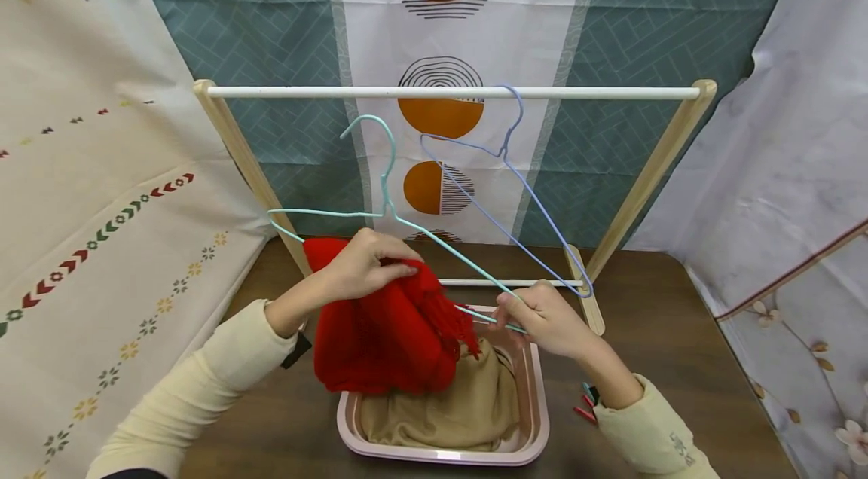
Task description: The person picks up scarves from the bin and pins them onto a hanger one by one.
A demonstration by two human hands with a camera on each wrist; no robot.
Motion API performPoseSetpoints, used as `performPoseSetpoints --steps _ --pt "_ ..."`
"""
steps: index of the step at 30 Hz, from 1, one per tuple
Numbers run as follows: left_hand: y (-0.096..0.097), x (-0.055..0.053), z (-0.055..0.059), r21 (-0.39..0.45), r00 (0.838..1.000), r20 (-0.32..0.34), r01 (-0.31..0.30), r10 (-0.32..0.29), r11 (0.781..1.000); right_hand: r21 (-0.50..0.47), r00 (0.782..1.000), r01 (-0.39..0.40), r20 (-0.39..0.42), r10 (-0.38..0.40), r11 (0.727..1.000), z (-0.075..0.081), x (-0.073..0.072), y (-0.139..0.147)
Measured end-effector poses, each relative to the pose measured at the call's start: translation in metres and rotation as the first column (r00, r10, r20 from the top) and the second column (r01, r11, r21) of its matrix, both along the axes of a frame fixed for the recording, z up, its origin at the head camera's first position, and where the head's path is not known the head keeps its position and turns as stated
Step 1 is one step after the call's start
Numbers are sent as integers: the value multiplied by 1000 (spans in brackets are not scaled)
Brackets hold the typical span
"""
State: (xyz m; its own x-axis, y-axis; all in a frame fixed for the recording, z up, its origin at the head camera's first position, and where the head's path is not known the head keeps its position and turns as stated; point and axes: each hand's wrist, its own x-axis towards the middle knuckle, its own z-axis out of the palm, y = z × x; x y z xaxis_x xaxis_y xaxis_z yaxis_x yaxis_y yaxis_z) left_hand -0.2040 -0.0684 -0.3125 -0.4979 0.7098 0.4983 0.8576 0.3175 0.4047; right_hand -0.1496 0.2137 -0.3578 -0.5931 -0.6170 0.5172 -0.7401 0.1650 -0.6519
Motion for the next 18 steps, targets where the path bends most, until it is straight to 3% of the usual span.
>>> performPoseSetpoints --steps 2,3,5,7,9,10,11,12,13,16,18 --pt "0 -3 -4 178 991 104 -101 83 979 32 999 42 -29 -41 999 -1 1 1" --pt "1 -3 -6 262 980 157 -159 120 952 42 998 49 -33 -48 998 -2 1 1" --pt "4 -4 -10 393 952 246 -271 184 879 52 999 45 -33 -43 998 -4 2 1" --pt "9 -5 -13 510 927 319 -342 196 790 34 1000 8 -8 -8 999 -5 2 0" --pt "15 -5 -15 594 918 343 -378 202 710 8 999 -35 13 35 999 -6 2 -1" --pt "18 -6 -15 618 915 348 -389 206 683 -2 999 -43 9 43 999 -6 3 -2" --pt "20 -7 -16 626 913 343 -397 220 671 -17 999 -51 2 51 999 -7 3 -3" --pt "22 -8 -17 627 914 333 -397 229 671 -20 999 -34 -21 34 999 -7 3 -4" --pt "24 -10 -17 608 915 316 -397 249 688 -18 998 1 -60 -2 1000 -7 3 -5" --pt "25 -12 -18 480 937 215 -346 275 806 -23 978 116 -171 -119 993 -6 4 -7" --pt "24 -9 -18 374 956 126 -295 267 879 -33 964 168 -204 -171 985 -4 5 -7"
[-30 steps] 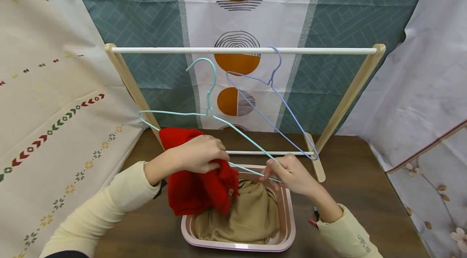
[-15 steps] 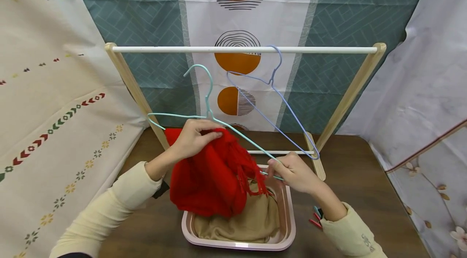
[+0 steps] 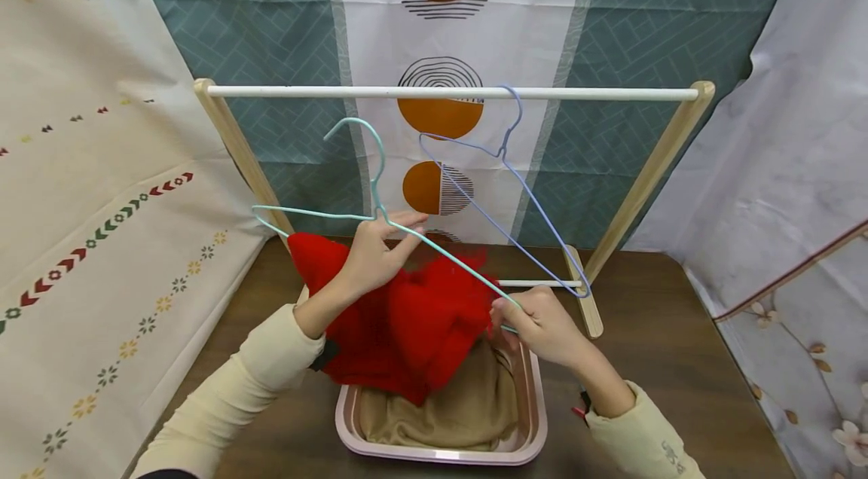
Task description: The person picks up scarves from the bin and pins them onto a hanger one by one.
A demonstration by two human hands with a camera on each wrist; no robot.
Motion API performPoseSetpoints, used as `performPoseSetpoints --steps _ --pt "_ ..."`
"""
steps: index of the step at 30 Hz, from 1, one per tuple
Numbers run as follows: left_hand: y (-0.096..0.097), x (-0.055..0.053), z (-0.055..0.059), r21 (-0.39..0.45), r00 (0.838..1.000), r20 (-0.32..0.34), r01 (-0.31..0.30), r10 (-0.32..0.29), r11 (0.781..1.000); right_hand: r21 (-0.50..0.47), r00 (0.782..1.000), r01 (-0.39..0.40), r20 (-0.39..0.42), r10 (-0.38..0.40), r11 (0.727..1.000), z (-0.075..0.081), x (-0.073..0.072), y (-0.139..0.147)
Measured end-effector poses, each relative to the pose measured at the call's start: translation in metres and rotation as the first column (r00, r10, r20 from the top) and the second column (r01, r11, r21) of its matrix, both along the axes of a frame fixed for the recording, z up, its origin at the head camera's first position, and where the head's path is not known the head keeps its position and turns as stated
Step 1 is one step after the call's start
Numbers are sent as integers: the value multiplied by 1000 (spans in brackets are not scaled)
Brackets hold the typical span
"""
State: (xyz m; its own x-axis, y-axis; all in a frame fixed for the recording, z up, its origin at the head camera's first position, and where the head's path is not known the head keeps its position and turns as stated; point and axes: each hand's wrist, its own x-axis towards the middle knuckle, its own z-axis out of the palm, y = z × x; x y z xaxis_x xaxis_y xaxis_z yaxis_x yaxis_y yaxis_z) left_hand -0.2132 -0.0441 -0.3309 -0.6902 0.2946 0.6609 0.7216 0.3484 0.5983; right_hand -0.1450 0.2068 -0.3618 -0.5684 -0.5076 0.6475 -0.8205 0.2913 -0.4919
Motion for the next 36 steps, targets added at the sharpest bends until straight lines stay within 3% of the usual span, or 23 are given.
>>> performPoseSetpoints --steps 3,6,12,16,22,24,26,28,30,31,32,34,36 --pt "-6 8 -2 -166 996 -92 2 -18 986 -40 999 -39 35 40 998 4 -1 1" --pt "-16 16 -4 -220 975 -220 -55 5 974 -87 989 -114 85 121 990 8 -3 5" --pt "-42 24 -5 -84 903 -429 -40 0 996 -67 986 -143 73 148 987 23 -9 14" --pt "-59 25 -8 14 877 -478 -56 56 998 -41 988 -140 59 142 989 29 -12 21" --pt "-83 26 -15 161 849 -476 -172 229 972 -73 978 -202 36 205 977 33 -18 27" --pt "-89 27 -18 216 842 -449 -222 299 951 -87 970 -237 31 240 968 34 -20 29" --pt "-94 28 -20 252 857 -379 -266 348 930 -92 965 -257 30 260 962 35 -21 32" --pt "-99 30 -20 244 904 -256 -284 343 927 -98 959 -276 31 281 956 38 -23 35" --pt "-100 36 -17 220 959 -76 -251 273 943 -93 959 -278 35 282 956 41 -25 38" --pt "-101 38 -15 209 973 21 -230 231 951 -88 960 -274 39 279 958 42 -26 39" --pt "-101 41 -13 196 976 103 -211 193 958 -81 961 -269 40 272 960 44 -26 40" --pt "-101 45 -9 194 965 227 -179 134 965 -65 966 -250 51 253 966 47 -27 42" --pt "-101 46 -9 201 961 258 -159 104 967 -64 967 -241 65 245 968 48 -28 42"
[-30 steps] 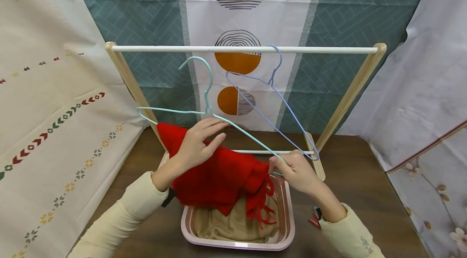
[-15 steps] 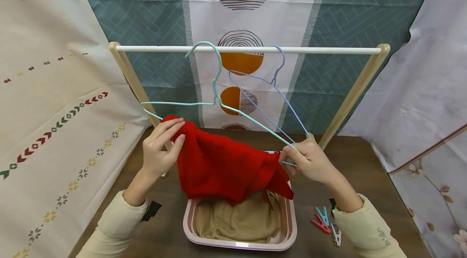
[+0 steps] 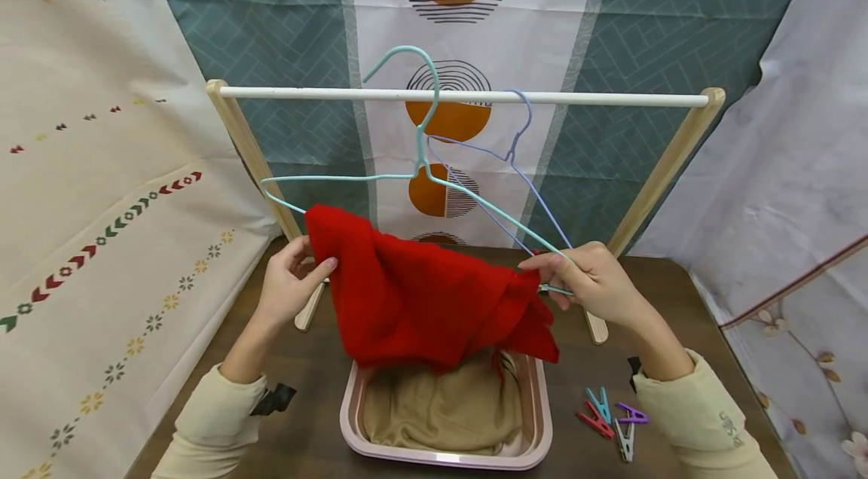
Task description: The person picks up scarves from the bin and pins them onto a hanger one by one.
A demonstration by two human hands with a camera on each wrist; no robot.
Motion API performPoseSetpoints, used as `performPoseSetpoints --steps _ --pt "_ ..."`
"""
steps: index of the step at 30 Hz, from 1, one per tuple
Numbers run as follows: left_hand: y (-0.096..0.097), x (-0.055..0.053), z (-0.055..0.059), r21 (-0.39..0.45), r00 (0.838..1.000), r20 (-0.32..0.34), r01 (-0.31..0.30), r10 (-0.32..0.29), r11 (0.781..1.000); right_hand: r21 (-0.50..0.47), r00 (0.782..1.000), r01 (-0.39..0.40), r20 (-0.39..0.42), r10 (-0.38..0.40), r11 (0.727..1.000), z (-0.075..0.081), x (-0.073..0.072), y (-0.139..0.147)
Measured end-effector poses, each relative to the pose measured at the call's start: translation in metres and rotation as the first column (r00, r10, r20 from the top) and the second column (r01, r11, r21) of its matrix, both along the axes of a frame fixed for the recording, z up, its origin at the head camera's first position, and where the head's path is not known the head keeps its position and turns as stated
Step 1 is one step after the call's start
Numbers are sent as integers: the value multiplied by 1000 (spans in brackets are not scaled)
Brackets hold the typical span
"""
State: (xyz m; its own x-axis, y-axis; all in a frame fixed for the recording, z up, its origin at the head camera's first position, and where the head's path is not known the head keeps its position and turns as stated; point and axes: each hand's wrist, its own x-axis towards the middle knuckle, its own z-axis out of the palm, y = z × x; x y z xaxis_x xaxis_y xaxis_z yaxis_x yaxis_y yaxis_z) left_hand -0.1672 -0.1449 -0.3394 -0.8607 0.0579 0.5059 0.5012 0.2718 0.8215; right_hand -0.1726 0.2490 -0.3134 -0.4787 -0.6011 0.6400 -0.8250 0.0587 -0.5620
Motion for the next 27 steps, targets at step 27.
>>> performPoseSetpoints --steps 27 --pt "-20 30 -58 -100 935 2 353 -354 930 -162 977 152 175 -123 975 16 -3 24"
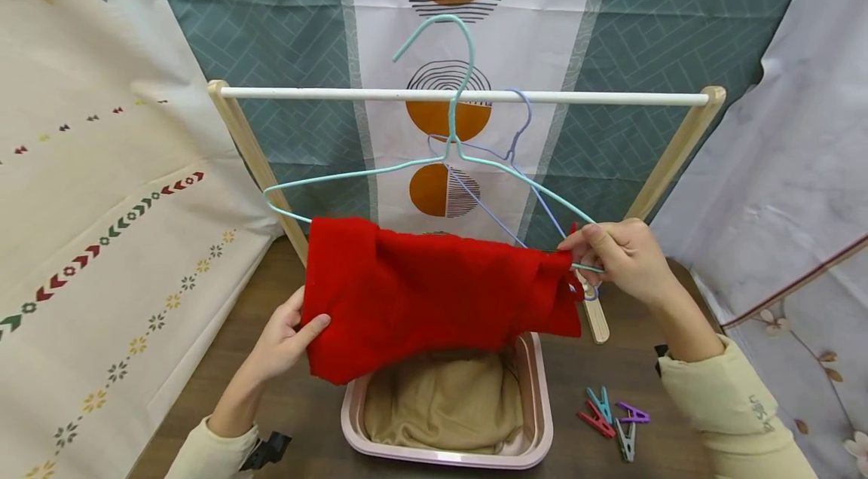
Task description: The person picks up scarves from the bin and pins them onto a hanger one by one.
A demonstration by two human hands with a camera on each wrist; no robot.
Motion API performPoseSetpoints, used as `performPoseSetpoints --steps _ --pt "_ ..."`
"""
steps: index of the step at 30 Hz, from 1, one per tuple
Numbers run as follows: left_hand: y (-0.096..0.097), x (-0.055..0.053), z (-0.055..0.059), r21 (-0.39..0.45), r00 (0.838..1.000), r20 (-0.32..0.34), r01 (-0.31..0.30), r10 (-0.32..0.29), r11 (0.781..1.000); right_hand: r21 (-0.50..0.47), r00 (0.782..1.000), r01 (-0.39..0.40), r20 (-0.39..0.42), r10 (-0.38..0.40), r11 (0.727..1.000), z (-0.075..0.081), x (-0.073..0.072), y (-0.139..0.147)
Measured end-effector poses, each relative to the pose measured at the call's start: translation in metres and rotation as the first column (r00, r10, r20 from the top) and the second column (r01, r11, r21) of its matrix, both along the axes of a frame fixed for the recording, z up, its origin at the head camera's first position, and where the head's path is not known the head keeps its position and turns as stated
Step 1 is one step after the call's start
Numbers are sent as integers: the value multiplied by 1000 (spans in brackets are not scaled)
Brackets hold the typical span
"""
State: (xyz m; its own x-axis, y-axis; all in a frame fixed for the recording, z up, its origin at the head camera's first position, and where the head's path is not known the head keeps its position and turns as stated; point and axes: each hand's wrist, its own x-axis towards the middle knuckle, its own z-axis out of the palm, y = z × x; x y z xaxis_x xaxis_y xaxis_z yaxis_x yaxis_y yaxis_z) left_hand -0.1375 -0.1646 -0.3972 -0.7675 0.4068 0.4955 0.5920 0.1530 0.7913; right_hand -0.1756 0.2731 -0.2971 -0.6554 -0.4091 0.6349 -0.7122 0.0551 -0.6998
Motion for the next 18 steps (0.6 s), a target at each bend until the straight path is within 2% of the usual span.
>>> performPoseSetpoints --steps 3,4,8,11,13,16,18 --pt "-3 2 -7 -78 997 50 68 -64 995 22 999 -21 -38 22 1000 2 0 0" --pt "-4 2 -8 -99 995 72 82 -75 992 59 998 -2 -67 5 998 3 1 0" --pt "-6 -2 -4 -114 991 124 69 -54 991 178 983 18 -181 14 984 6 2 0" --pt "-8 -10 7 -58 992 125 9 -2 998 208 971 -33 -225 80 978 4 1 -1" --pt "-6 -17 18 23 995 95 -30 28 999 214 963 -73 -239 125 974 1 -2 0" --pt "1 -24 37 175 988 107 -125 108 977 202 954 -113 -251 163 973 0 -1 -5" --pt "7 -26 48 242 981 121 -177 151 954 202 957 -86 -256 137 976 -1 1 -8"
